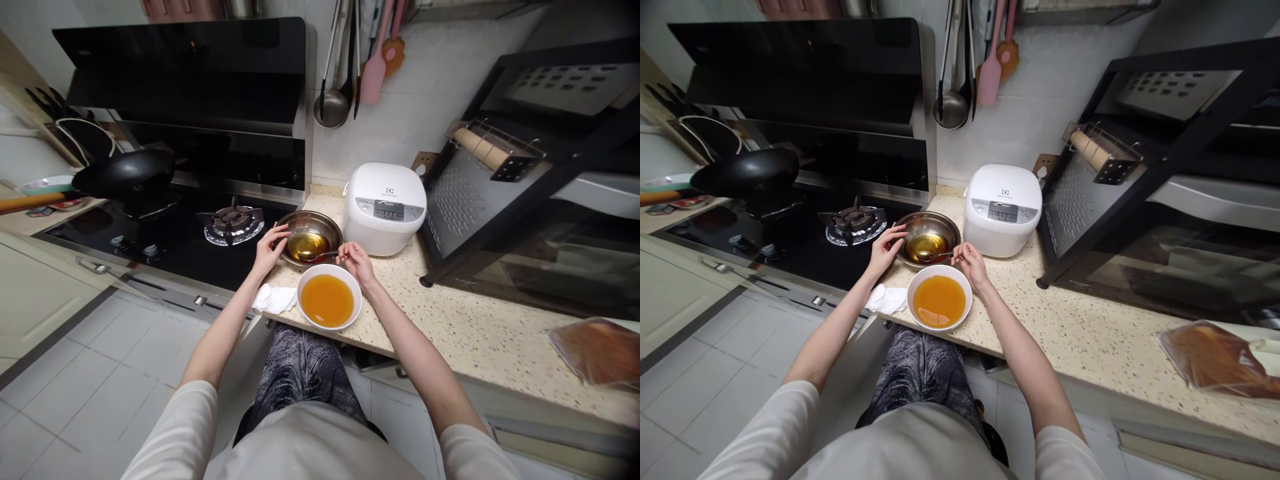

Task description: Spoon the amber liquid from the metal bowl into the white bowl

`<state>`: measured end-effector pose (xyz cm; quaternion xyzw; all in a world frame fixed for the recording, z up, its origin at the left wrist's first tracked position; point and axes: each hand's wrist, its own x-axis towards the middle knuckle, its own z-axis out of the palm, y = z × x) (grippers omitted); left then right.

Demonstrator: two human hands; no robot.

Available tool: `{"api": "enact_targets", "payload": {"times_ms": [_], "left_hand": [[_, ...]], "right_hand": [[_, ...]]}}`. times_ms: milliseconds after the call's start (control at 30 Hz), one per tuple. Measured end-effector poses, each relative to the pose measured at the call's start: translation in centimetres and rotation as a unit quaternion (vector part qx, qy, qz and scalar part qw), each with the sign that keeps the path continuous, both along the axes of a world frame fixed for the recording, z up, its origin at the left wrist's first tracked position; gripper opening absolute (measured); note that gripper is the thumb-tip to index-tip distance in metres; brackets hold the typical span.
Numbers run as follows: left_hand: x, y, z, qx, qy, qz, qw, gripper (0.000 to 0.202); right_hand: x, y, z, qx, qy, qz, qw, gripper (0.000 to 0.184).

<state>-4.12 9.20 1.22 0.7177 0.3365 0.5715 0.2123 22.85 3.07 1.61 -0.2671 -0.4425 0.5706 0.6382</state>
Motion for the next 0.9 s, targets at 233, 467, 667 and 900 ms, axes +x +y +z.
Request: {"api": "enact_targets", "payload": {"times_ms": [233,467,667,900], "left_hand": [[0.0,0.0,0.0,-0.004,0.000,0.001,1.000,0.023],[-0.1,0.0,-0.1,-0.009,-0.003,0.001,1.000,0.024],[-0.1,0.0,-0.1,-0.004,-0.003,0.001,1.000,0.024],[-0.2,0.1,-0.3,-0.005,-0.003,0.002,1.000,0.022]], "right_hand": [[0.5,-0.2,0.6,0.029,0.018,-0.003,0.999,0.034],[0.9,-0.8,1.7,0.042,0.004,-0.025,0.999,0.036],[1.4,-1.4,2.9,0.056,0.025,-0.041,0.997,0.034],[2.4,-1.8,4.2,0.071,0.046,-0.055,0.995,0.032]]}}
